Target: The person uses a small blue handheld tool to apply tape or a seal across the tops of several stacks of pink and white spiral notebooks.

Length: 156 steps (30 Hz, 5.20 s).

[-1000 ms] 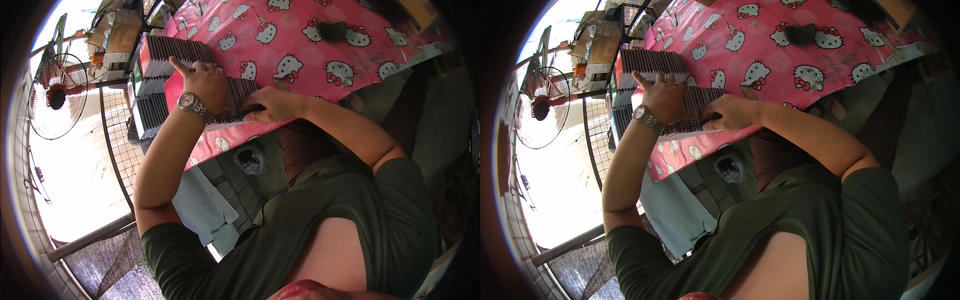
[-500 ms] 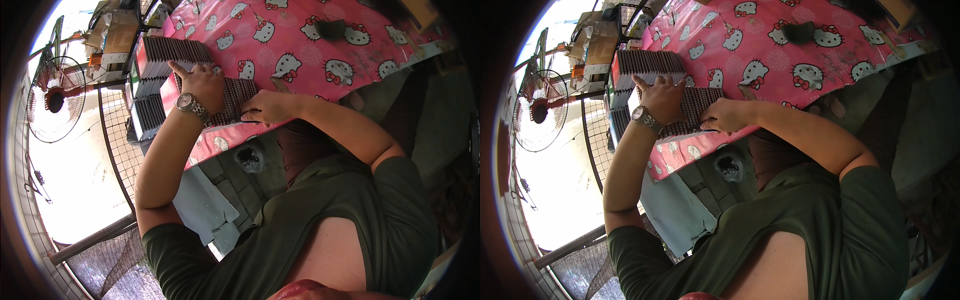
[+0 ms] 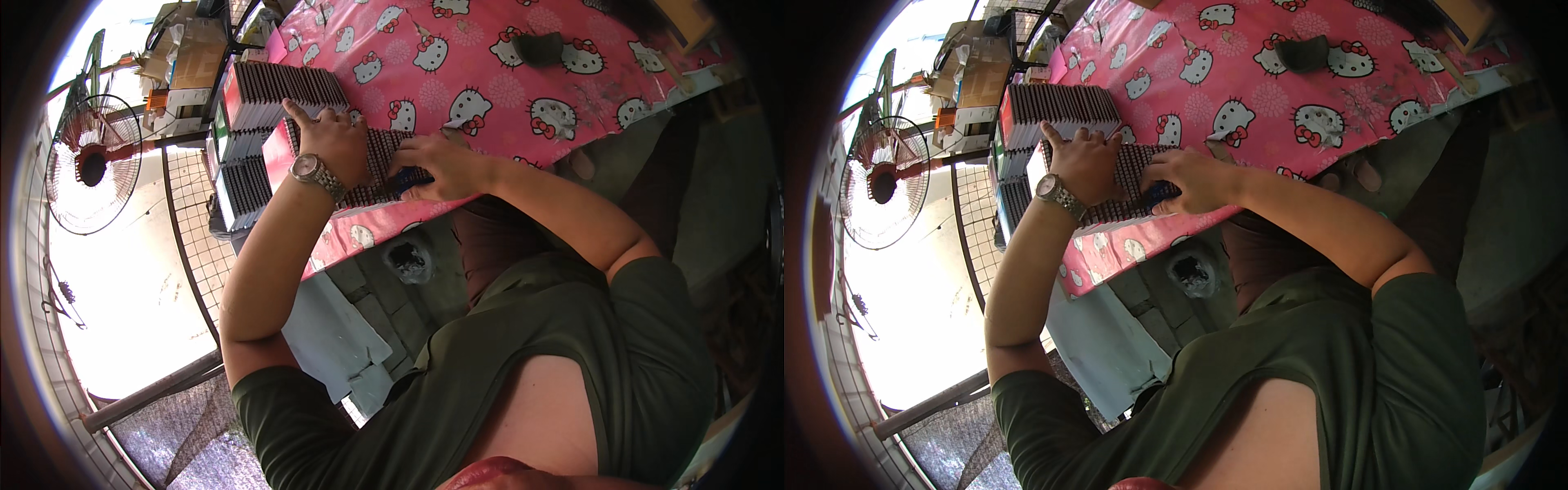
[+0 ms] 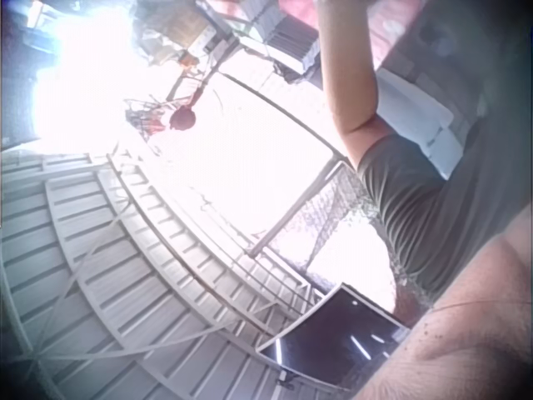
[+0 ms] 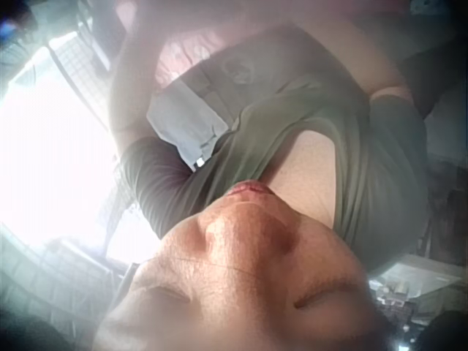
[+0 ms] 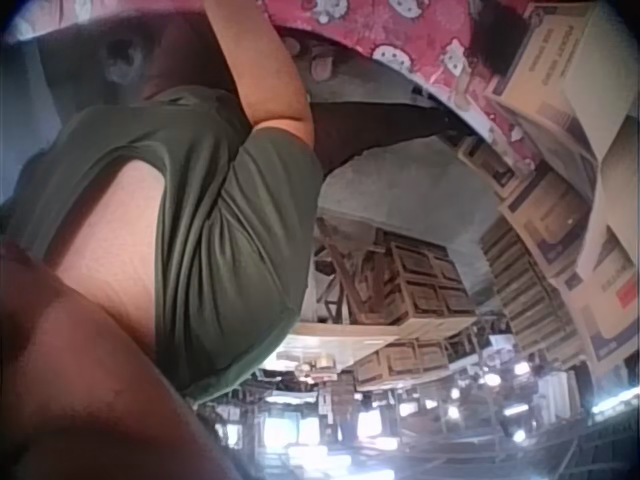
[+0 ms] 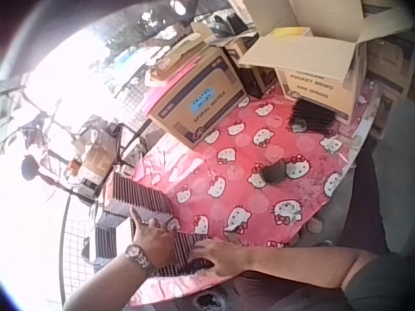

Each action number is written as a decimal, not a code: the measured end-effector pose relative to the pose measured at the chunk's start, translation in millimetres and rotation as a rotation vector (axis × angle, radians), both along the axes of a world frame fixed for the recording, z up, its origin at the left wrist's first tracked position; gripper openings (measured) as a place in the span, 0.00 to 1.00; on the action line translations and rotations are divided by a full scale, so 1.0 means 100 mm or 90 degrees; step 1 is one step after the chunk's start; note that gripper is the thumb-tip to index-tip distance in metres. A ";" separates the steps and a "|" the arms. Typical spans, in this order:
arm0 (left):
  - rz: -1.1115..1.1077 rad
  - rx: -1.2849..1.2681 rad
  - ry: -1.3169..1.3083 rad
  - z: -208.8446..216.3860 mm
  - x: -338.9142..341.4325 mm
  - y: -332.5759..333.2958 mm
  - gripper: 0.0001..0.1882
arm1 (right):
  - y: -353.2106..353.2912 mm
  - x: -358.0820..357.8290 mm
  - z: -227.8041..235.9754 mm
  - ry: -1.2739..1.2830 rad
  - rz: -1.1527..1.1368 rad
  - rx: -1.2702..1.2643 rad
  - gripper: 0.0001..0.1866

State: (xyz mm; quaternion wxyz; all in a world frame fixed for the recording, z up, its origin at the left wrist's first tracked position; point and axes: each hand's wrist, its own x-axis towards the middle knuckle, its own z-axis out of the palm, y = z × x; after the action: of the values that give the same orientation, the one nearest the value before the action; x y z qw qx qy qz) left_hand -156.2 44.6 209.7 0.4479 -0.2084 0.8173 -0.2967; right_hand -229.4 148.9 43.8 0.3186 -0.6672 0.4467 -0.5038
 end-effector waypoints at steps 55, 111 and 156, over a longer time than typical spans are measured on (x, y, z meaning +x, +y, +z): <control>0.057 -0.058 -0.102 -0.39 -0.13 0.09 0.47 | -0.08 -0.04 -0.09 -0.183 0.315 0.472 0.22; 0.096 -0.112 -0.153 -0.87 -0.09 0.23 0.46 | -0.13 0.04 -0.55 0.020 0.180 0.282 0.23; 0.122 -0.101 -0.121 -1.06 -0.12 0.26 0.48 | -0.03 -0.01 -0.80 0.111 0.062 0.132 0.21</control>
State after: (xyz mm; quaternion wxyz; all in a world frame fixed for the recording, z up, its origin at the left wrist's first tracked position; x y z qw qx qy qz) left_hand -168.6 70.7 103.9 0.5319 -0.2908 0.7215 -0.3347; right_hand -230.3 145.9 -36.3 0.3698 -0.6930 0.4895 -0.3787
